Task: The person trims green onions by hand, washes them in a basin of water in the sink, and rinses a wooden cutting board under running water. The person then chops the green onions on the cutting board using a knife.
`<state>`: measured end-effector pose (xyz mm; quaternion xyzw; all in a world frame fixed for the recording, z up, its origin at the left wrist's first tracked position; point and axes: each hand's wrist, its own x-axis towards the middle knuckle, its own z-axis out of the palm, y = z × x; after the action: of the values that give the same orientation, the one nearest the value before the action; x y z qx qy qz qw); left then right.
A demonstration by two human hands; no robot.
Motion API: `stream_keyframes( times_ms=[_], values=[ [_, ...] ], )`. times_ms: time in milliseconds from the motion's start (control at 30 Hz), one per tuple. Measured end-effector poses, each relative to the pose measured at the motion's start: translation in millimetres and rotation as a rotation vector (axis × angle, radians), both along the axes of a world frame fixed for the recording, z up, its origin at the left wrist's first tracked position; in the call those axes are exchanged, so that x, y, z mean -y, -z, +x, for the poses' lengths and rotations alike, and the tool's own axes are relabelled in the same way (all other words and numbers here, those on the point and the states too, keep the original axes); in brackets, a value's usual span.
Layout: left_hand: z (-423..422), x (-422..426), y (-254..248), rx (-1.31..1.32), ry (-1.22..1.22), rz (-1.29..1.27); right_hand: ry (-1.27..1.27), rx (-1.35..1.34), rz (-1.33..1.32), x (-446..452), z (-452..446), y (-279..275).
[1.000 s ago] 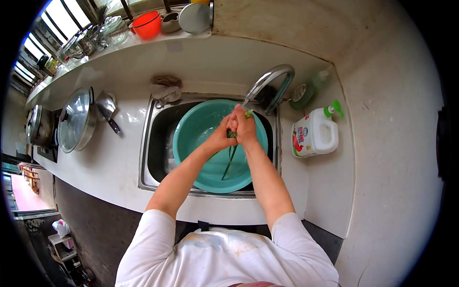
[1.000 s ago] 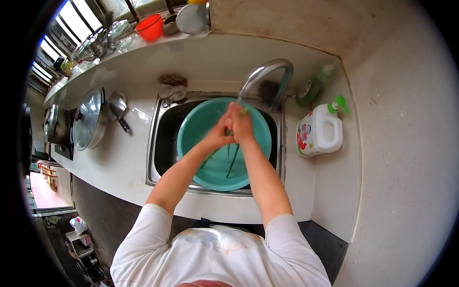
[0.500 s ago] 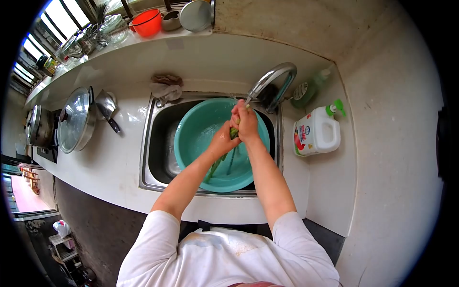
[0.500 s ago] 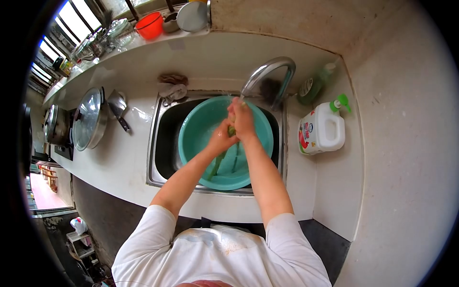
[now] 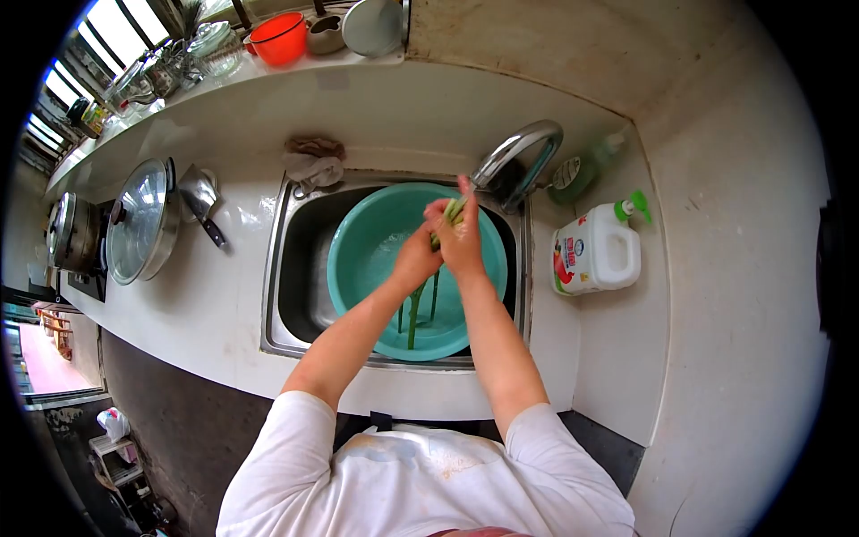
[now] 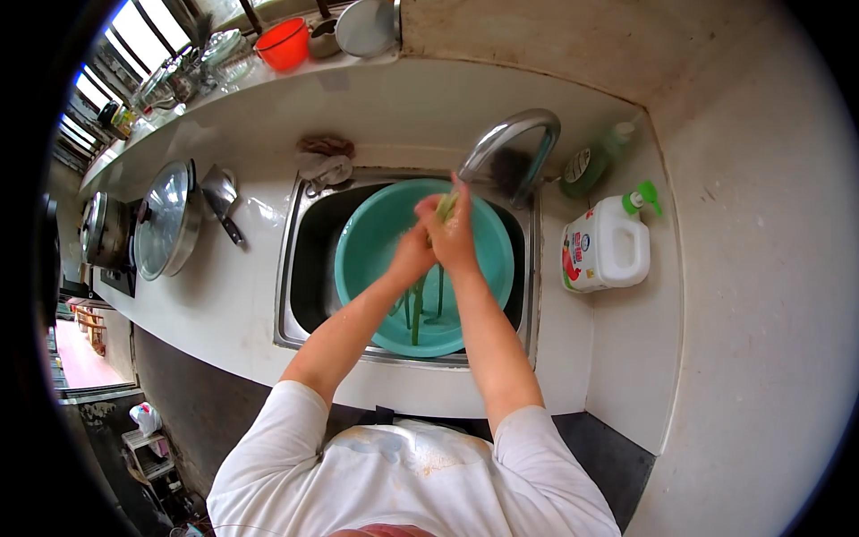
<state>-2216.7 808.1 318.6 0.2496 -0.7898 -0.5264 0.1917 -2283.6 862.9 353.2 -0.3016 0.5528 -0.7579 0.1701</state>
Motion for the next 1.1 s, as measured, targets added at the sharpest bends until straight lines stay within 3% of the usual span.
stream_keyframes(
  times_ms=[33,100,167,233,300,367,433,500,533,600,633,700,800,867,967,1100],
  values=[
    [1.4,1.1,-0.4,-0.013,0.050,0.011,0.000,0.001,0.000,-0.5,-5.4,2.9],
    [3.3,6.6,5.9,-0.025,0.099,0.020,-0.117,0.276,0.038,-2.6,-16.4,7.9],
    [1.6,14.0,25.2,-0.176,0.297,0.222,-0.181,0.344,0.002,-3.9,-18.6,7.7],
    [5.5,10.0,12.7,-0.185,0.292,0.217,-0.244,0.410,-0.035,-5.6,-24.5,5.2],
    [6.9,9.1,6.9,-0.193,0.286,0.210,-0.586,0.656,-0.171,-6.3,-35.2,-0.5],
    [4.3,10.3,5.7,-0.077,0.091,0.014,-0.471,0.645,-0.168,-2.6,-31.8,-3.6],
    [1.9,9.6,-9.4,-0.033,0.044,-0.039,-0.365,0.628,-0.162,3.1,-26.5,-9.9],
    [-1.5,12.0,-14.6,0.014,-0.006,-0.092,-0.088,0.592,-0.291,6.4,-20.3,-14.4],
    [-4.1,14.2,-12.5,0.013,-0.059,-0.119,-0.088,0.592,-0.290,4.0,-17.4,-8.6],
    [-6.3,13.0,-8.8,0.010,-0.112,-0.146,-0.052,0.310,-0.224,-2.8,-9.1,0.9],
    [-6.6,9.7,-6.4,0.014,-0.077,-0.174,-0.053,0.307,-0.223,-5.8,-8.1,-0.3],
    [-4.8,1.2,-7.2,0.023,-0.038,-0.197,-0.179,0.238,0.058,-13.3,-5.8,-4.3],
    [-1.8,-1.8,-7.6,-0.058,-0.019,-0.085,-0.125,0.156,0.057,-13.6,-5.6,-2.6],
    [-1.0,1.6,14.2,-0.231,0.180,0.068,-0.132,0.193,0.070,-15.5,-14.3,11.6],
    [7.6,-10.7,5.7,-0.065,0.207,0.108,-0.216,0.306,0.046,-17.2,-22.2,8.2],
    [-3.2,-18.2,2.1,-0.104,-0.067,-0.026,-0.319,0.497,0.092,-14.6,-36.0,8.8]
  ],
)
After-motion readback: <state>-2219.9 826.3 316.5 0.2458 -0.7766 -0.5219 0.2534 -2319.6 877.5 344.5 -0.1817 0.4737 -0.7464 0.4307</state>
